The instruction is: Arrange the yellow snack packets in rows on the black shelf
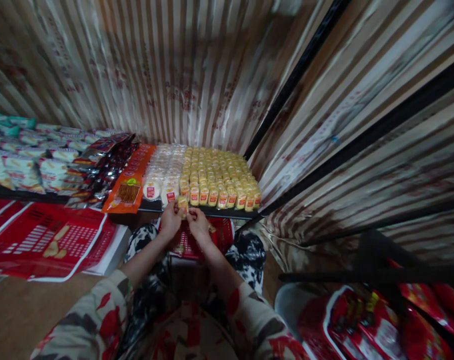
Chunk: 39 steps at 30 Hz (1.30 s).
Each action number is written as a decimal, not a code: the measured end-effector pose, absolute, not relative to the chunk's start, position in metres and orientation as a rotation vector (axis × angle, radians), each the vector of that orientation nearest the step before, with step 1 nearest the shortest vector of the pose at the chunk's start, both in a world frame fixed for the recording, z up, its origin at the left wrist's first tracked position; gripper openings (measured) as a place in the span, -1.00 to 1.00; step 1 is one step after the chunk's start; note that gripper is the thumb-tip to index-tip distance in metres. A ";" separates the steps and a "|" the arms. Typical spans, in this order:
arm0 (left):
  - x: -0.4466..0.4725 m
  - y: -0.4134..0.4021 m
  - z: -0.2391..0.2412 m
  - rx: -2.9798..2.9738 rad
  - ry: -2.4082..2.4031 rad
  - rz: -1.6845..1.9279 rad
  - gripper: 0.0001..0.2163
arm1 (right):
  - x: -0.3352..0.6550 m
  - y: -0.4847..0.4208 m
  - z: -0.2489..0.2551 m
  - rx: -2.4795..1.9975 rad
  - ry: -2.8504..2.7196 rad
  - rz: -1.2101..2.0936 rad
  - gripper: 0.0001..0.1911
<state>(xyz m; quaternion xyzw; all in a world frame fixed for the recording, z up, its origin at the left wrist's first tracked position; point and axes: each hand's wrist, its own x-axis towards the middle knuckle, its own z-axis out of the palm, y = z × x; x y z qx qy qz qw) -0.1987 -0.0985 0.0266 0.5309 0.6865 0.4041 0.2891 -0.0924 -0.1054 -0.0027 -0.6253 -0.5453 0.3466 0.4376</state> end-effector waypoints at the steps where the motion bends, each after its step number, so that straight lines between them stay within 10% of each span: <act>1: -0.200 -0.093 0.029 1.447 1.871 1.058 -0.72 | -0.093 -0.102 -0.001 -1.568 -1.380 0.797 -0.76; 39: -0.191 -0.055 0.049 2.031 1.992 0.782 -0.62 | -0.082 -0.085 0.010 -1.446 -1.777 0.314 -0.63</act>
